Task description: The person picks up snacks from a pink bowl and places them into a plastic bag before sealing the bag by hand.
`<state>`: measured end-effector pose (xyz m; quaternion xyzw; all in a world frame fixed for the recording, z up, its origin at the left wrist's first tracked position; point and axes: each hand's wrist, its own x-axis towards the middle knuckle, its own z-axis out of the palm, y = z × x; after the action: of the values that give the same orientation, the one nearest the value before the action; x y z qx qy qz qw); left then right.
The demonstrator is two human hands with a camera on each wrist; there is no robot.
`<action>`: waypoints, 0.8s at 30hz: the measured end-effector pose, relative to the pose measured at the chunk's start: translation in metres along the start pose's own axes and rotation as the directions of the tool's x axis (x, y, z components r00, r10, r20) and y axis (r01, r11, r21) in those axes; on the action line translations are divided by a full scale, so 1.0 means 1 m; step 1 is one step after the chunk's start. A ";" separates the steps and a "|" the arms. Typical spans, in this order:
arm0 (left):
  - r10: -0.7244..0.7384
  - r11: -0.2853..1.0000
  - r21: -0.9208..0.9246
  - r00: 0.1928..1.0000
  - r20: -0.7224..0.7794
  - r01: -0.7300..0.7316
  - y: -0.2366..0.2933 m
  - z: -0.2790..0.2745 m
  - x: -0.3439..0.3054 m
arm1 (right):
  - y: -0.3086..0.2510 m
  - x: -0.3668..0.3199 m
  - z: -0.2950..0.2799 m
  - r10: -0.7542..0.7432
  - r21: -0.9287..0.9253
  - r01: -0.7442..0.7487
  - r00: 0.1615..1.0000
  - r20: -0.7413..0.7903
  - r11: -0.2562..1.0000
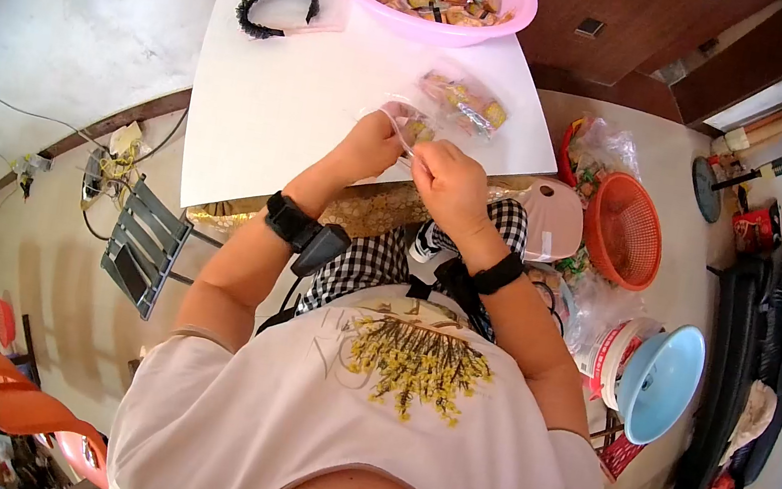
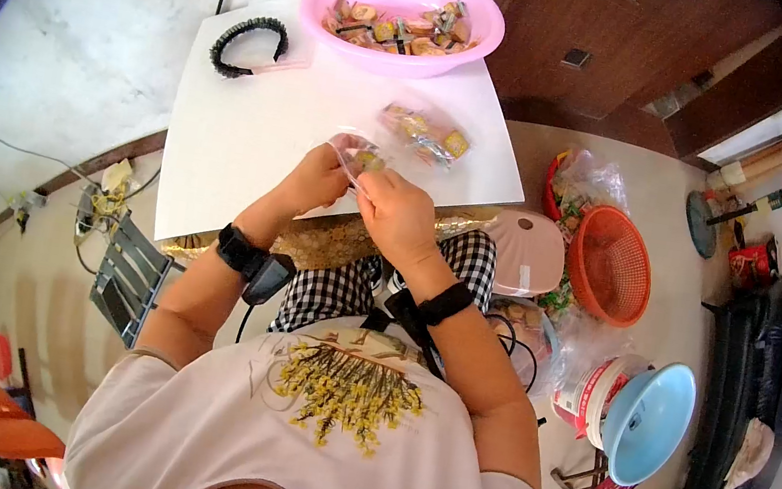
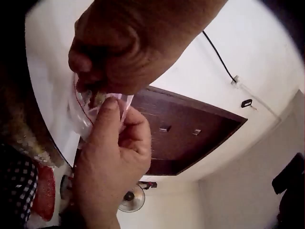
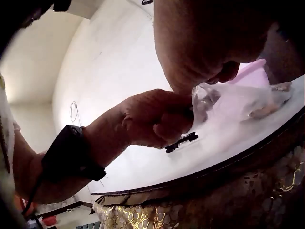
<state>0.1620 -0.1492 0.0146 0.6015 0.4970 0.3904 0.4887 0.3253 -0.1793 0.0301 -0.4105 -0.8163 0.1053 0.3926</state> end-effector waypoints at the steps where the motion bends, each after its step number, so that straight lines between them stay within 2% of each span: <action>1: 0.101 0.995 0.031 0.993 -0.058 -0.099 0.001 0.004 0.002 | -0.001 -0.001 0.001 0.000 0.007 0.000 1.000 0.008 1.000; 2: 0.003 0.994 0.111 0.999 -0.040 0.001 0.002 0.004 0.006 | -0.002 -0.001 0.002 0.001 0.013 -0.001 1.000 0.014 1.000; 3: -0.084 0.990 0.121 0.995 0.052 0.078 0.003 0.002 0.011 | -0.002 -0.002 0.002 0.002 0.019 -0.002 1.000 0.021 1.000; 5: -0.256 0.961 0.162 0.939 0.231 0.222 0.005 -0.002 0.028 | 0.000 -0.001 0.002 0.001 0.024 -0.001 1.000 0.011 1.000; 6: -0.112 0.888 0.456 0.931 0.348 -0.064 -0.007 -0.003 0.044 | 0.000 -0.002 0.002 0.001 0.026 -0.001 1.000 0.006 1.000; 7: -0.015 0.669 0.651 0.869 0.495 -0.359 -0.030 -0.003 0.064 | -0.001 -0.001 0.002 -0.005 0.043 0.005 1.000 -0.007 0.999; 9: 0.132 0.289 0.703 0.755 0.643 -0.650 -0.035 -0.003 0.073 | -0.004 0.003 0.001 -0.021 0.077 0.024 0.999 -0.035 0.997; 11: 0.350 0.170 0.687 0.694 0.629 -0.707 -0.037 -0.002 0.073 | -0.003 0.003 0.005 -0.028 0.093 0.033 0.998 -0.049 0.995; 14: 0.169 0.219 0.875 0.900 0.401 -0.431 -0.031 0.016 0.075 | -0.001 0.004 0.007 -0.021 0.107 0.024 0.999 -0.034 0.994; 16: 0.509 0.412 0.803 0.840 0.188 -0.430 -0.043 0.025 0.078 | 0.000 0.003 0.008 0.002 0.113 -0.001 1.000 -0.011 0.994; 18: 0.614 0.422 0.817 0.787 0.063 -0.394 -0.064 0.029 0.085 | 0.002 0.003 0.010 0.035 0.116 -0.036 0.999 0.014 0.993; 20: 0.566 0.251 0.929 0.819 0.088 -0.273 -0.084 0.029 0.097 | 0.004 0.001 0.014 0.027 0.126 -0.027 1.000 -0.003 0.992; 21: 0.433 0.792 0.530 0.891 -0.136 -0.304 -0.074 0.031 0.094 | 0.006 0.000 0.015 0.024 0.130 -0.022 1.000 -0.013 0.991; 22: 0.180 0.972 -0.112 0.960 -0.215 -0.208 -0.053 0.036 0.083 | 0.007 0.000 0.015 0.016 0.136 -0.013 1.000 -0.016 0.991; 23: -0.075 0.708 -0.706 0.991 -0.113 -0.027 -0.038 0.038 0.076 | 0.009 0.001 0.016 0.008 0.143 -0.005 1.000 -0.019 0.990; 24: -0.048 0.869 -0.493 0.985 -0.165 -0.040 -0.031 0.036 0.074 | 0.009 0.001 0.016 -0.001 0.151 0.004 1.000 -0.021 0.989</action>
<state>0.2050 -0.0834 -0.0247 0.4194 0.4220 0.5540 0.5823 0.3188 -0.1704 0.0150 -0.3795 -0.8025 0.1620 0.4310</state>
